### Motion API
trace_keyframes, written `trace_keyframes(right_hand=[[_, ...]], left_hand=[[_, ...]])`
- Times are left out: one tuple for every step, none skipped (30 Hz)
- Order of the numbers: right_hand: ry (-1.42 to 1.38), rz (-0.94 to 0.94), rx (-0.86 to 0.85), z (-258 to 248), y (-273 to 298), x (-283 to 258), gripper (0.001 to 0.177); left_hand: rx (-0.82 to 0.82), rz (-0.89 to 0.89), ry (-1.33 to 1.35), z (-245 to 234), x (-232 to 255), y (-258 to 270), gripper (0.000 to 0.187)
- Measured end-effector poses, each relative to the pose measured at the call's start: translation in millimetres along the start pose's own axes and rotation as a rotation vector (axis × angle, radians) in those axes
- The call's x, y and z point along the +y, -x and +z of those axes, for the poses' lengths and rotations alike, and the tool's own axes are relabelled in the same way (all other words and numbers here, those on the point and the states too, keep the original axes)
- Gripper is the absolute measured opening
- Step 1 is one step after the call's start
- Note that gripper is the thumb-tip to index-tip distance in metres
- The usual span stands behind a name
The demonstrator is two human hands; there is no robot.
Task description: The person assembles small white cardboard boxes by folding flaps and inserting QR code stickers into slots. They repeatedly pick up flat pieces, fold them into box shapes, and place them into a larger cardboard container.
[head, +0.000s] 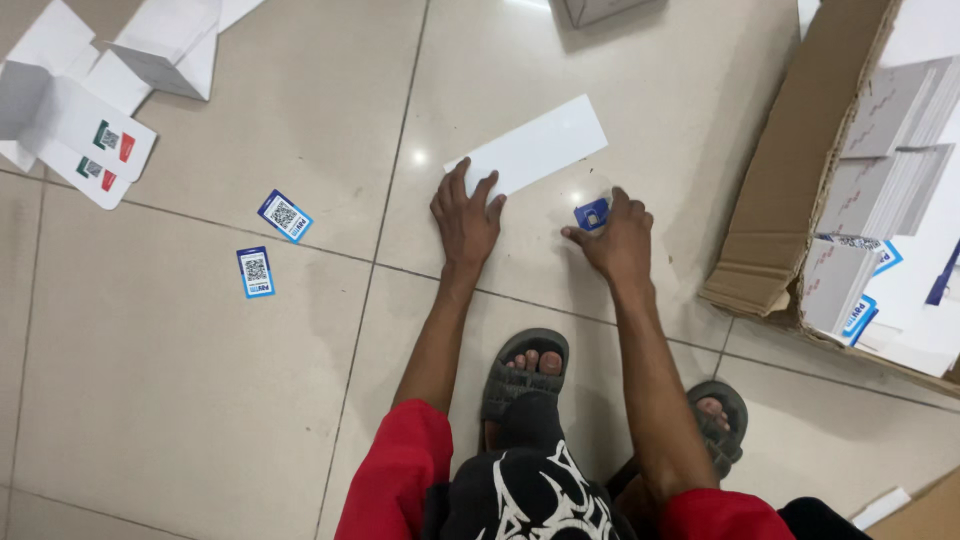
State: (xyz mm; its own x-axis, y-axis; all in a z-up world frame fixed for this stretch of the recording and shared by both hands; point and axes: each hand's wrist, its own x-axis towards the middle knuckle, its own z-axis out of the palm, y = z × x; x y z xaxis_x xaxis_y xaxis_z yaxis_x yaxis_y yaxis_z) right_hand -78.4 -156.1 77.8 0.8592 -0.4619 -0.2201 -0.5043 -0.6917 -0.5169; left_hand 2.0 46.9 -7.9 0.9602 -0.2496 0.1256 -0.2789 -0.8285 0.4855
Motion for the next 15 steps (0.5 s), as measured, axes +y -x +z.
trace_keyframes(right_hand=[[0.004,-0.026,0.077,16,0,2,0.082],[0.005,-0.044,0.157,30,6,7,0.075],[0.006,-0.061,0.238,40,9,12,0.069],[-0.037,-0.037,0.211,48,10,16,0.066],[-0.081,-0.014,0.184,52,8,20,0.063],[-0.13,0.029,0.174,52,6,24,0.06],[-0.107,0.064,0.138,51,0,25,0.061],[-0.078,0.106,0.103,50,-5,25,0.062],[-0.052,0.149,0.067,49,-12,23,0.064],[-0.068,0.156,0.048,46,-12,25,0.062],[-0.085,0.163,0.03,42,-12,26,0.06],[-0.109,0.167,0.014,37,-13,27,0.059],[-0.106,0.182,-0.021,33,-9,28,0.048],[-0.105,0.194,-0.052,29,-6,27,0.038],[-0.105,0.205,-0.083,24,-2,27,0.028]], left_hand=[[-0.021,-0.043,0.024,-3,1,5,0.04],[-0.048,-0.078,0.049,-7,4,8,0.037],[-0.075,-0.113,0.075,-11,8,12,0.034],[-0.075,-0.142,0.079,-15,11,18,0.034],[-0.076,-0.171,0.083,-19,15,24,0.033],[-0.089,-0.175,0.089,-22,21,28,0.033],[-0.112,-0.197,0.049,-26,24,33,0.034],[-0.141,-0.217,0.015,-28,27,34,0.034],[-0.165,-0.216,0.002,-28,27,25,0.045],[-0.195,-0.236,-0.009,-30,25,25,0.056],[-0.225,-0.255,-0.022,-33,25,24,0.067],[-0.257,-0.277,-0.039,-36,24,18,0.077],[-0.289,-0.299,-0.058,-39,26,13,0.087],[-0.316,-0.318,-0.077,-41,28,5,0.098],[-0.364,-0.342,-0.093,-45,30,0,0.099]])
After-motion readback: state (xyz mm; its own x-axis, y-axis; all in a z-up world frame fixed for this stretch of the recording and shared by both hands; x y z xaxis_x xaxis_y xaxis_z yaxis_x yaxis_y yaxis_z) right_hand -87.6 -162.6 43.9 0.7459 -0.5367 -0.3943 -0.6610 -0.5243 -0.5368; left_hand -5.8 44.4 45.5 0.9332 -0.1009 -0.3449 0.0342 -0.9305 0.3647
